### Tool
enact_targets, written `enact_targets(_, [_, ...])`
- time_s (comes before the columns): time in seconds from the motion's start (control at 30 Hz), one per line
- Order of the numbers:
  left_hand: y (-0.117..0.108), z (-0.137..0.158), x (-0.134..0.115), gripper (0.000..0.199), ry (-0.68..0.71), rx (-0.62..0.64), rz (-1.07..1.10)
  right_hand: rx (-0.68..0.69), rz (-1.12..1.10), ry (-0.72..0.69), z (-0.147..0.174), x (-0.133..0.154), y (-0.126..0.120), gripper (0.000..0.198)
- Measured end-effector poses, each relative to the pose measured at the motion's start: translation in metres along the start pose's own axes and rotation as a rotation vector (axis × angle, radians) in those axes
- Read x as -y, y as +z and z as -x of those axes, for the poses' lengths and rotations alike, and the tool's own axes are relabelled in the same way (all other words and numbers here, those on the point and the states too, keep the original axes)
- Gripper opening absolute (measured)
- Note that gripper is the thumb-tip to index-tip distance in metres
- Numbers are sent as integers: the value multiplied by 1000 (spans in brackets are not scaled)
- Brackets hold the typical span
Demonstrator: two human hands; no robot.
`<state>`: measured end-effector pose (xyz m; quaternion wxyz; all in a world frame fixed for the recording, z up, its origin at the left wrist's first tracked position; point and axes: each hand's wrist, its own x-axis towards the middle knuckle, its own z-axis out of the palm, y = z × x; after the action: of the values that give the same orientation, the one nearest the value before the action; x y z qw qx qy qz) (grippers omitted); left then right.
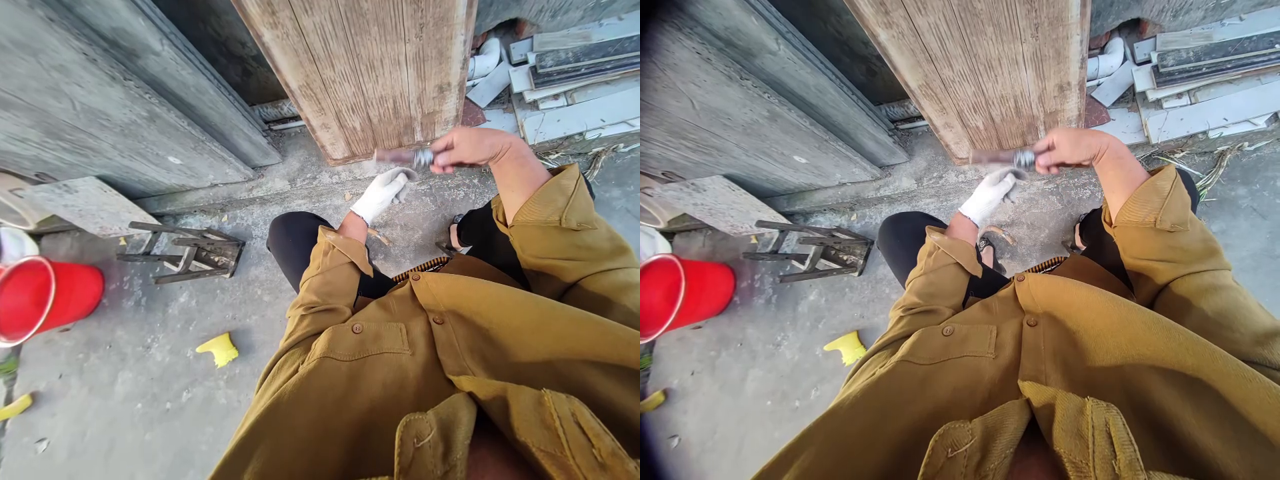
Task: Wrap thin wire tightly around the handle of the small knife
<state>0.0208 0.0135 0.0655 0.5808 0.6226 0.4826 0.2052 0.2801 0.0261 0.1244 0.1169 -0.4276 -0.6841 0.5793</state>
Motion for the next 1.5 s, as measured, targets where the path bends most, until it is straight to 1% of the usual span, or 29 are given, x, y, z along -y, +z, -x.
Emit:
enact_targets(0.07, [5, 3, 2, 21, 10, 101, -11, -325, -250, -67, 4, 0, -7, 18])
enact_targets(0.1, [7, 4, 3, 25, 28, 155, -16, -470, -337, -66, 4, -1, -10, 14])
enact_targets(0.13, [9, 5, 5, 29, 59, 200, -14, -595, -367, -28, 4, -2, -12, 13])
enact_targets(0.17, [10, 5, 6, 31, 99, 239, -8, -692, -322, 44, 2, -4, -15, 15])
enact_targets(0.2, [10, 5, 7, 33, 145, 269, -3, -757, -210, 140, 0, -6, -17, 16])
enact_targets(0.23, [10, 5, 8, 33, 192, 289, -4, -789, -52, 245, -2, -8, -18, 18])
enact_targets(0.27, [9, 5, 8, 32, 233, 300, -14, -784, 124, 339, -5, -11, -19, 19])
enact_targets(0.33, [5, 7, 6, 28, 282, 306, -56, -683, 440, 449, -11, -15, -17, 23])
enact_targets(0.37, [2, 8, 4, 27, 290, 297, -75, -595, 561, 468, -14, -16, -15, 25])
enact_targets(0.43, [-4, 10, 1, 26, 296, 252, -91, -341, 711, 501, -20, -19, -6, 23])
enact_targets(0.5, [-11, 11, 0, 26, 304, 161, -96, -18, 717, 548, -26, -21, 6, 17])
enact_targets(0.53, [-14, 10, 0, 26, 307, 109, -101, 128, 678, 567, -29, -22, 12, 15])
enact_targets(0.57, [-18, 9, 2, 25, 306, 59, -109, 241, 625, 577, -32, -22, 19, 14])
enact_targets(0.63, [-24, 4, 6, 25, 286, -37, -124, 360, 543, 560, -35, -20, 30, 13])
enact_targets(0.73, [-30, -7, 15, 25, 235, -160, -141, 449, 465, 441, -31, -11, 32, 20])
enact_targets(0.8, [-30, -13, 17, 26, 203, -208, -145, 478, 396, 322, -22, -4, 24, 31])
enact_targets(0.83, [-29, -15, 17, 27, 187, -214, -144, 462, 350, 258, -15, 0, 18, 36])
enact_targets(0.87, [-27, -16, 16, 27, 168, -204, -140, 409, 295, 189, -8, 3, 12, 40])
enact_targets(0.93, [-19, -14, 13, 27, 135, -118, -116, 219, 147, 49, 6, 7, 2, 45])
enact_targets(1.0, [-9, -8, 8, 26, 118, 47, -78, -72, -21, -45, 17, 11, -4, 38])
enact_targets(1.03, [-5, -5, 7, 25, 112, 134, -62, -230, -89, -48, 20, 12, -5, 30])
enact_targets(1.1, [1, 1, 4, 24, 99, 264, -42, -496, -124, 56, 21, 13, -8, 18])
enact_targets(1.13, [2, 3, 4, 24, 94, 300, -33, -585, -68, 140, 19, 12, -8, 17])
enact_targets(1.17, [2, 4, 3, 25, 95, 320, -21, -631, 31, 230, 15, 10, -9, 18])
enact_targets(1.23, [-2, 6, 2, 25, 114, 334, 10, -621, 301, 376, 7, 5, -9, 18])
enact_targets(1.3, [-9, 5, 2, 25, 148, 314, 29, -508, 554, 451, -4, -1, -6, 25])
enact_targets(1.37, [-17, 3, 3, 26, 180, 252, 9, -320, 713, 492, -14, -7, 1, 30])
enact_targets(1.4, [-20, 2, 4, 26, 195, 204, -15, -209, 752, 501, -18, -9, 5, 28])
enact_targets(1.5, [-28, -2, 10, 26, 218, 44, -108, 139, 707, 488, -28, -14, 18, 18])
